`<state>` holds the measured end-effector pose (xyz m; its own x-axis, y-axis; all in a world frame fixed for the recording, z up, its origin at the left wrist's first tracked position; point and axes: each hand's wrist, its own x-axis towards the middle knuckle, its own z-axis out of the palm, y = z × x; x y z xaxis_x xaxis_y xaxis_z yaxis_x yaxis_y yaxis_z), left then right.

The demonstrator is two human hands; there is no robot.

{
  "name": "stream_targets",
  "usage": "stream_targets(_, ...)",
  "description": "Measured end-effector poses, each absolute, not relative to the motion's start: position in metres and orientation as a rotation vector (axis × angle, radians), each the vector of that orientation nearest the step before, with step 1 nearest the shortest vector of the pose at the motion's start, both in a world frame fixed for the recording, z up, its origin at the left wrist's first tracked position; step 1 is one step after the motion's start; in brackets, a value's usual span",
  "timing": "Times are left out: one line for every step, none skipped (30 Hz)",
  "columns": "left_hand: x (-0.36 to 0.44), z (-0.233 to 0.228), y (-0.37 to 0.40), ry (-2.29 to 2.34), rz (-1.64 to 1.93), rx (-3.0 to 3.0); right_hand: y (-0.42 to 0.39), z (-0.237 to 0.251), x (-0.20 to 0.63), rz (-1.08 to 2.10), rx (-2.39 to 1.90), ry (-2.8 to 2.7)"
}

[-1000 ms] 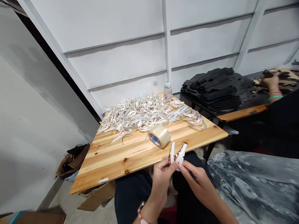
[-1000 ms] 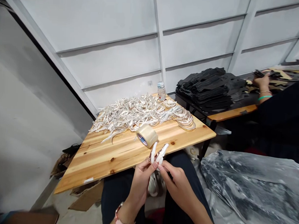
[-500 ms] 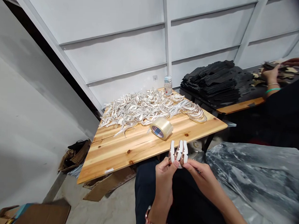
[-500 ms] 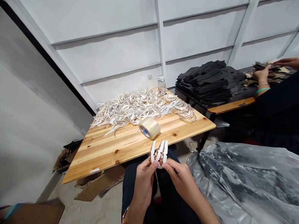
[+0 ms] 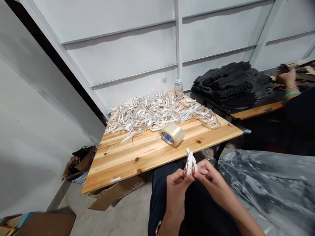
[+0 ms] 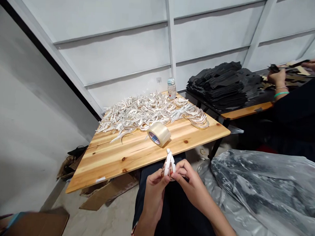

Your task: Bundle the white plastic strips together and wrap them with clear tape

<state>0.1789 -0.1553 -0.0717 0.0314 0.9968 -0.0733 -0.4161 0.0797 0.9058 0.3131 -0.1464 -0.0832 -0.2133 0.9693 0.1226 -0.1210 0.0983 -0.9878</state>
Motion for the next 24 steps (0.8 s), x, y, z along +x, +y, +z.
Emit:
stream_targets(0.179, -0.073, -0.154, 0.911, 1.33, 0.818, -0.144, -0.083, 0.312, 1.326, -0.931, -1.354)
stream_targets(0.18, -0.075, -0.151, 0.913, 1.344, 0.8, -0.141, -0.083, 0.31, 1.298, -0.941, -1.39)
stream_targets(0.18, -0.077, -0.149, 0.915, 1.355, 0.787, -0.138, -0.084, 0.309, 1.252, -0.961, -1.441)
stream_targets(0.181, -0.08, -0.146, 0.918, 1.36, 0.777, -0.136, -0.085, 0.307, 1.193, -0.986, -1.494)
stream_targets(0.181, -0.083, -0.144, 0.918, 1.361, 0.772, -0.134, -0.086, 0.306, 1.13, -1.015, -1.536)
stream_targets(0.182, -0.086, -0.142, 0.918, 1.36, 0.767, -0.134, -0.088, 0.304, 1.074, -1.046, -1.56)
stream_targets(0.182, -0.089, -0.14, 0.92, 1.37, 0.761, -0.133, -0.09, 0.302, 1.03, -1.078, -1.561)
stream_targets(0.183, -0.092, -0.138, 0.929, 1.399, 0.745, -0.134, -0.092, 0.3, 0.996, -1.11, -1.535)
stream_targets(0.183, -0.095, -0.137, 0.948, 1.447, 0.713, -0.134, -0.094, 0.299, 0.977, -1.131, -1.488)
stream_targets(0.183, -0.098, -0.136, 0.978, 1.504, 0.67, -0.134, -0.095, 0.298, 0.974, -1.137, -1.432)
stream_targets(0.183, -0.1, -0.135, 1.015, 1.558, 0.629, -0.134, -0.096, 0.297, 0.99, -1.126, -1.381)
stream_targets(0.181, -0.102, -0.133, 1.058, 1.593, 0.606, -0.134, -0.096, 0.298, 1.019, -1.107, -1.342)
stream_targets(0.178, -0.103, -0.132, 1.108, 1.603, 0.613, -0.134, -0.096, 0.299, 1.051, -1.091, -1.321)
stream_targets(0.175, -0.103, -0.13, 1.158, 1.588, 0.657, -0.134, -0.095, 0.3, 1.076, -1.087, -1.32)
stream_targets(0.172, -0.103, -0.129, 1.202, 1.556, 0.735, -0.133, -0.095, 0.302, 1.087, -1.096, -1.336)
stream_targets(0.169, -0.101, -0.127, 1.234, 1.515, 0.829, -0.133, -0.094, 0.303, 1.077, -1.112, -1.36)
stream_targets(0.166, -0.099, -0.126, 1.248, 1.47, 0.922, -0.133, -0.094, 0.304, 1.052, -1.125, -1.39)
stream_targets(0.165, -0.097, -0.125, 1.241, 1.427, 1.003, -0.133, -0.094, 0.304, 1.021, -1.131, -1.415)
stream_targets(0.164, -0.094, -0.125, 1.219, 1.393, 1.06, -0.134, -0.094, 0.305, 0.996, -1.126, -1.435)
stream_targets(0.164, -0.092, -0.126, 1.192, 1.371, 1.092, -0.134, -0.094, 0.304, 0.984, -1.114, -1.441)
stream_targets(0.166, -0.09, -0.127, 1.172, 1.364, 1.096, -0.134, -0.095, 0.303, 0.988, -1.101, -1.43)
stream_targets(0.168, -0.089, -0.129, 1.161, 1.373, 1.08, -0.134, -0.095, 0.302, 1.005, -1.089, -1.402)
stream_targets(0.17, -0.088, -0.131, 1.156, 1.39, 1.055, -0.134, -0.095, 0.301, 1.027, -1.079, -1.362)
stream_targets(0.172, -0.088, -0.133, 1.155, 1.407, 1.028, -0.134, -0.096, 0.3, 1.048, -1.064, -1.319)
